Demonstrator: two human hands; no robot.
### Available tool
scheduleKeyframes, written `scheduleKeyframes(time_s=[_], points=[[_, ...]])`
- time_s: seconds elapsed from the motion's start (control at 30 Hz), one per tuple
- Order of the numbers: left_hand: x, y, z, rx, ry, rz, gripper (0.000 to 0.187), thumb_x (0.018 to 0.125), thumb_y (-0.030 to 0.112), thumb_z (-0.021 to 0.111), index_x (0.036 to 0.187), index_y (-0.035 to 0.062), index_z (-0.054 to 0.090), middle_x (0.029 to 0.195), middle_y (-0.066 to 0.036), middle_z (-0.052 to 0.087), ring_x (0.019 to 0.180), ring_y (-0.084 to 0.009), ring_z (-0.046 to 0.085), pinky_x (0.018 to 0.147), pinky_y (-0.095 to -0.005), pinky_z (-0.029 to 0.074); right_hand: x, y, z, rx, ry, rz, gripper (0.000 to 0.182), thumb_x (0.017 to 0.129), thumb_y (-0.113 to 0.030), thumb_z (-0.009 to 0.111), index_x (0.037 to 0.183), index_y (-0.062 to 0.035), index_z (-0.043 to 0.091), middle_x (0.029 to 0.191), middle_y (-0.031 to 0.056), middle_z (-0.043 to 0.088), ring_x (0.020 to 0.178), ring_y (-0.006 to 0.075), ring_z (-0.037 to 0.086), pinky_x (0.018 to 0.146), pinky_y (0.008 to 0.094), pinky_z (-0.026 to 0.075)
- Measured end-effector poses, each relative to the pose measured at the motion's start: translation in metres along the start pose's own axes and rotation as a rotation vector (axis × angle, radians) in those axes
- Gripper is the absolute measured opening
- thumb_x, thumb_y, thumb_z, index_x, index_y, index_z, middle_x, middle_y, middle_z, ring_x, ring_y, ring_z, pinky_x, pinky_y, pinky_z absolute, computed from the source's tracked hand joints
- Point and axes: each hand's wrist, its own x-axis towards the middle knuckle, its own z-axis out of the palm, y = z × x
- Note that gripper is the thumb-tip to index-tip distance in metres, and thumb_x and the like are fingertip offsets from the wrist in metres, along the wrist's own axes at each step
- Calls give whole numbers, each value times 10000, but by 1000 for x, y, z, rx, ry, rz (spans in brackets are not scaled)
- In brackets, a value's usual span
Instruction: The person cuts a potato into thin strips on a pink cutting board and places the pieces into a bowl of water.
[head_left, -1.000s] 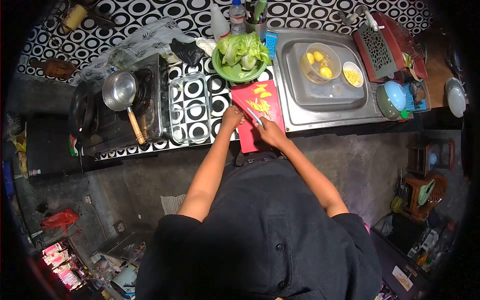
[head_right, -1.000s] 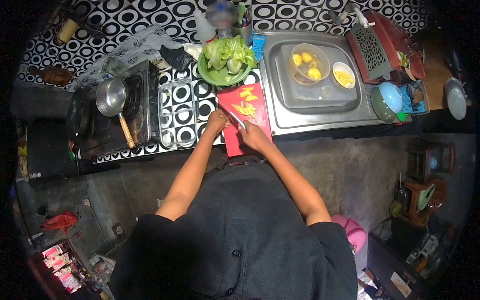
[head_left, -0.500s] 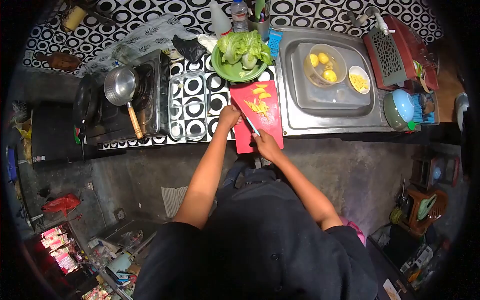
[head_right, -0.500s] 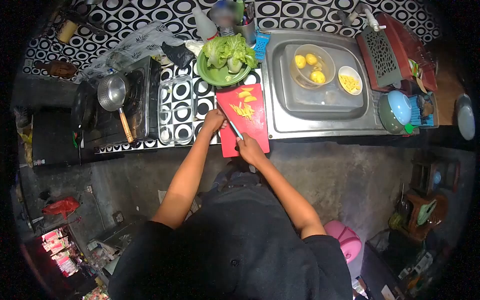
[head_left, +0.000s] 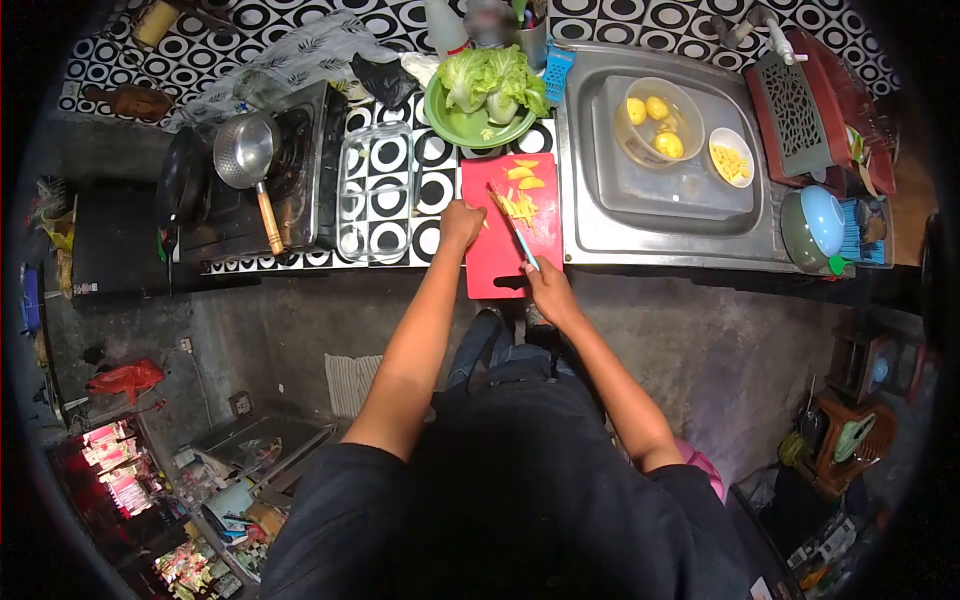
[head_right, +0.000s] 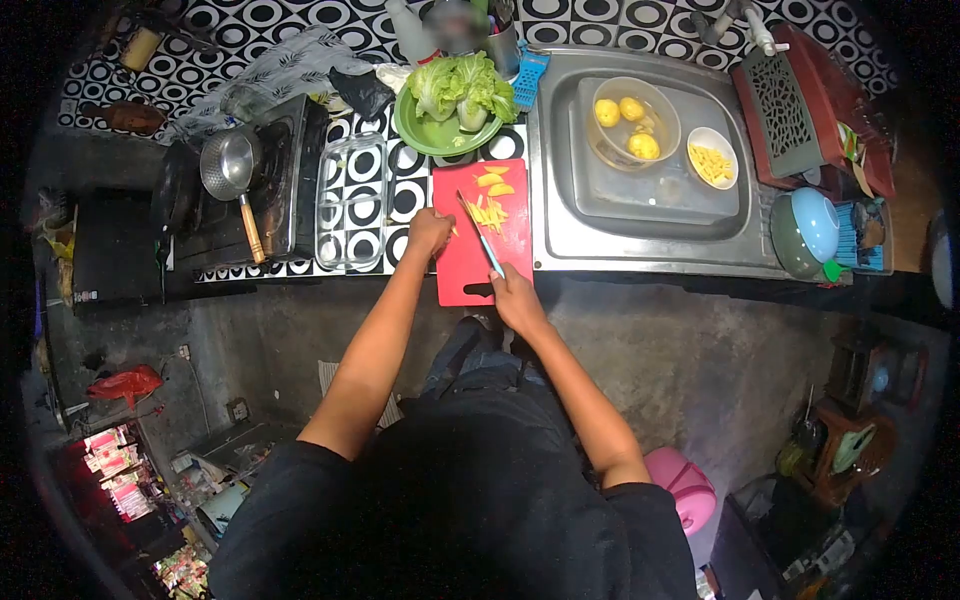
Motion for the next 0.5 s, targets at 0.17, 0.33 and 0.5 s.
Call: scheduleKeyframes(time_s=[0.17,0.33,0.5], points=[[-15,12,-7,73,23,-8,349,809,295,691,798,-54,679,734,-195,707,670,-319,707,677,-404,559,-7,-10,-1,37,1,-37,308,1033,-270,494,1028,34,548,808,281,593,795,449,610,734,477,462],[-27,31,-12,160,63,-14,416,804,330,700,910,-72,720,947,-324,693,963,-451,683,875,-480,534,-13,-14,-4,8,-7,-40,305,1030,-266,494,1031,34,551,820,290,600,822,458,620,740,485,464],[-25,24,-9,100,119,6,415,817,323,682,896,-85,695,909,-299,698,903,-414,695,832,-466,538,-18,-19,-11,-51,-35,-69,313,1025,-260,483,1043,44,554,875,320,618,891,500,610,775,525,456]])
